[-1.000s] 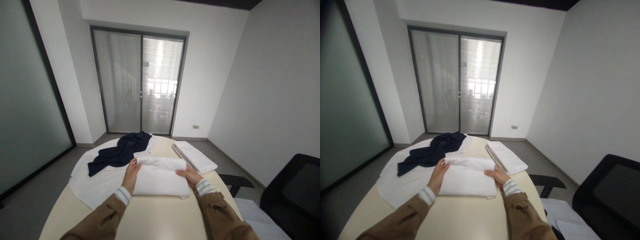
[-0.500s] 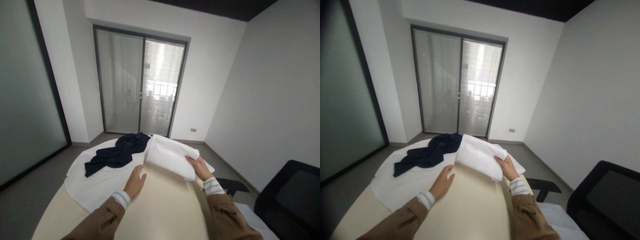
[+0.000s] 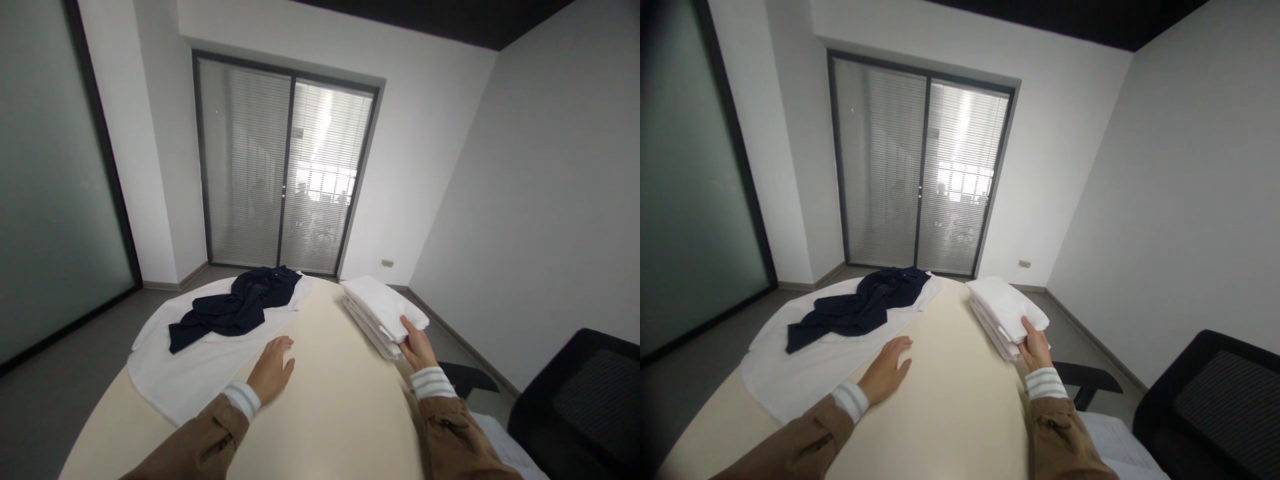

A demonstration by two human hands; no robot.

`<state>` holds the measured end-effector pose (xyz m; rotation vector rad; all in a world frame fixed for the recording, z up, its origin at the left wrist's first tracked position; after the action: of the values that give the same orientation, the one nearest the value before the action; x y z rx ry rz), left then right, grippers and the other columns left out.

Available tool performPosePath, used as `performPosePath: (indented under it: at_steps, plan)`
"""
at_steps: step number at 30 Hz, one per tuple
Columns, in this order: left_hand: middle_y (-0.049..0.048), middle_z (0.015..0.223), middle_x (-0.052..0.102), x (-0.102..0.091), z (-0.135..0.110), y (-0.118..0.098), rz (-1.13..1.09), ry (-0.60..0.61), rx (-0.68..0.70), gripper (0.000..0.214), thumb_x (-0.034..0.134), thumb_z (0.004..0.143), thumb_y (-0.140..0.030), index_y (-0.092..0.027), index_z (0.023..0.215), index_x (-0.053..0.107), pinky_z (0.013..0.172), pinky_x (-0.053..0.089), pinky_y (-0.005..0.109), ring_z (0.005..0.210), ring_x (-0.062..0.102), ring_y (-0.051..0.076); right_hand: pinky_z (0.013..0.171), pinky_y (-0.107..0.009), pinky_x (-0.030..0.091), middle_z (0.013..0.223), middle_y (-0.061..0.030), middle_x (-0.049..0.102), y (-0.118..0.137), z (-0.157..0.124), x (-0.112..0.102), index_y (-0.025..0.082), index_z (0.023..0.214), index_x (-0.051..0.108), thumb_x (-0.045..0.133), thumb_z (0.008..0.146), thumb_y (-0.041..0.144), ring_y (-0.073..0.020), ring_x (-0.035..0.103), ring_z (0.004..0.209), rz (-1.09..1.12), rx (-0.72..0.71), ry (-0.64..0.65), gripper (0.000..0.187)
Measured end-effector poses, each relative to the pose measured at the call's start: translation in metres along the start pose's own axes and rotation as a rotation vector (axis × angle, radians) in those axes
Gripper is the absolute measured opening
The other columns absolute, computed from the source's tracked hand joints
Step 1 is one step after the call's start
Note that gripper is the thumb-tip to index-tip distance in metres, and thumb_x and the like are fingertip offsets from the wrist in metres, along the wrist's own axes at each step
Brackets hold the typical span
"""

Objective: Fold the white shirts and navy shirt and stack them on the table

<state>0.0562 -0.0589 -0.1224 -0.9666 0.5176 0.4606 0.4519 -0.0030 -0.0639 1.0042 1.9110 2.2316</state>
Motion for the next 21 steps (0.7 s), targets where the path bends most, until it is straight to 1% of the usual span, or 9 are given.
performPosePath:
  at_steps: [4, 6, 8, 10, 11, 14, 16, 19, 21]
  plan:
    - [0.014, 0.124, 0.06, 0.0, 0.0, 0.001, 0.01, 0.011, -0.013, 0.035, 0.052, 0.083, -0.02, -0.017, 0.117, 0.058, 0.111, 0.039, 0.047, 0.122, 0.053, 0.027, 0.072, -0.039, 0.064, 0.105, -0.0145, 0.071, -0.007, 0.005, -0.006, 0.013, 0.112, 0.058, 0.07, 0.075, 0.024, -0.0276, 0.072, 0.093, -0.116, 0.052, -0.145, 0.04]
    - [0.0133, 0.124, 0.06, 0.0, 0.0, 0.001, 0.006, 0.011, -0.015, 0.035, 0.052, 0.082, -0.02, -0.018, 0.117, 0.058, 0.111, 0.039, 0.047, 0.122, 0.053, 0.027, 0.07, -0.041, 0.064, 0.107, -0.0161, 0.07, -0.006, 0.004, -0.008, 0.013, 0.122, 0.053, 0.073, 0.072, 0.029, -0.0298, 0.072, 0.092, -0.195, 0.037, -0.23, 0.057]
    - [0.0131, 0.123, 0.06, -0.001, 0.0, 0.0, -0.004, 0.008, -0.018, 0.036, 0.053, 0.082, -0.02, -0.018, 0.117, 0.059, 0.111, 0.039, 0.048, 0.121, 0.053, 0.027, 0.073, -0.048, 0.062, 0.118, -0.0205, 0.065, -0.002, 0.002, -0.011, 0.013, 0.14, 0.038, 0.077, 0.066, 0.032, -0.0345, 0.069, 0.1, -0.292, 0.034, -0.295, 0.085]
    - [0.0135, 0.122, 0.061, -0.002, -0.001, -0.002, -0.014, 0.005, -0.019, 0.036, 0.054, 0.081, -0.02, -0.018, 0.116, 0.059, 0.11, 0.039, 0.048, 0.12, 0.054, 0.027, 0.086, -0.056, 0.056, 0.134, -0.0278, 0.053, 0.008, 0.0, -0.014, 0.013, 0.149, 0.024, 0.079, 0.062, 0.035, -0.0405, 0.06, 0.116, -0.543, -0.01, -0.358, 0.105]
    - [0.0136, 0.122, 0.061, -0.003, -0.001, -0.004, -0.016, 0.006, -0.018, 0.035, 0.054, 0.081, -0.019, -0.018, 0.116, 0.059, 0.109, 0.039, 0.048, 0.12, 0.054, 0.027, 0.094, -0.06, 0.05, 0.143, -0.0304, 0.044, 0.015, -0.001, -0.014, 0.013, 0.151, 0.022, 0.079, 0.061, 0.037, -0.0435, 0.051, 0.126, -0.736, -0.06, -0.389, 0.109]
    - [0.0139, 0.119, 0.061, -0.005, -0.001, -0.009, 0.012, 0.026, -0.008, 0.032, 0.053, 0.081, -0.018, -0.018, 0.113, 0.06, 0.108, 0.04, 0.048, 0.118, 0.054, 0.028, 0.107, -0.067, 0.03, 0.159, -0.026, 0.015, 0.037, 0.0, -0.002, 0.016, 0.149, 0.033, 0.073, 0.067, 0.047, -0.0487, 0.024, 0.142, -1.285, -0.26, -0.43, 0.096]
    - [0.0144, 0.119, 0.061, -0.006, -0.001, -0.012, 0.046, 0.046, -0.003, 0.031, 0.053, 0.08, -0.017, -0.018, 0.111, 0.061, 0.108, 0.04, 0.048, 0.119, 0.053, 0.028, 0.108, -0.069, 0.025, 0.162, -0.0197, 0.012, 0.047, 0.005, 0.016, 0.021, 0.145, 0.042, 0.066, 0.075, 0.053, -0.0482, 0.019, 0.144, -1.453, -0.335, -0.35, 0.081]
    - [0.0148, 0.123, 0.06, -0.007, -0.001, -0.013, 0.079, 0.067, 0.002, 0.03, 0.054, 0.079, -0.016, -0.019, 0.108, 0.062, 0.109, 0.039, 0.049, 0.123, 0.051, 0.029, 0.11, -0.066, 0.022, 0.159, -0.0131, 0.028, 0.047, 0.02, 0.053, 0.027, 0.139, 0.053, 0.054, 0.086, 0.056, -0.0438, 0.019, 0.145, -1.534, -0.372, -0.064, 0.061]
    - [0.0143, 0.125, 0.059, -0.008, -0.001, -0.013, 0.086, 0.075, 0.009, 0.028, 0.054, 0.079, -0.016, -0.02, 0.105, 0.064, 0.109, 0.038, 0.049, 0.125, 0.049, 0.03, 0.112, -0.066, 0.017, 0.156, -0.0096, 0.037, 0.04, 0.031, 0.074, 0.031, 0.137, 0.056, 0.048, 0.089, 0.058, -0.0413, 0.019, 0.146, -1.56, -0.384, 0.107, 0.056]
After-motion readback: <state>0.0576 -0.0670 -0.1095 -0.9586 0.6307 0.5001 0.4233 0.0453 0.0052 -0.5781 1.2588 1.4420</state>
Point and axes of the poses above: each hand's wrist, its own z-axis towards the middle knuckle, its own x-axis out of the palm, y = z × x, the point moved 2 cm from there along z, towards the middle knuckle
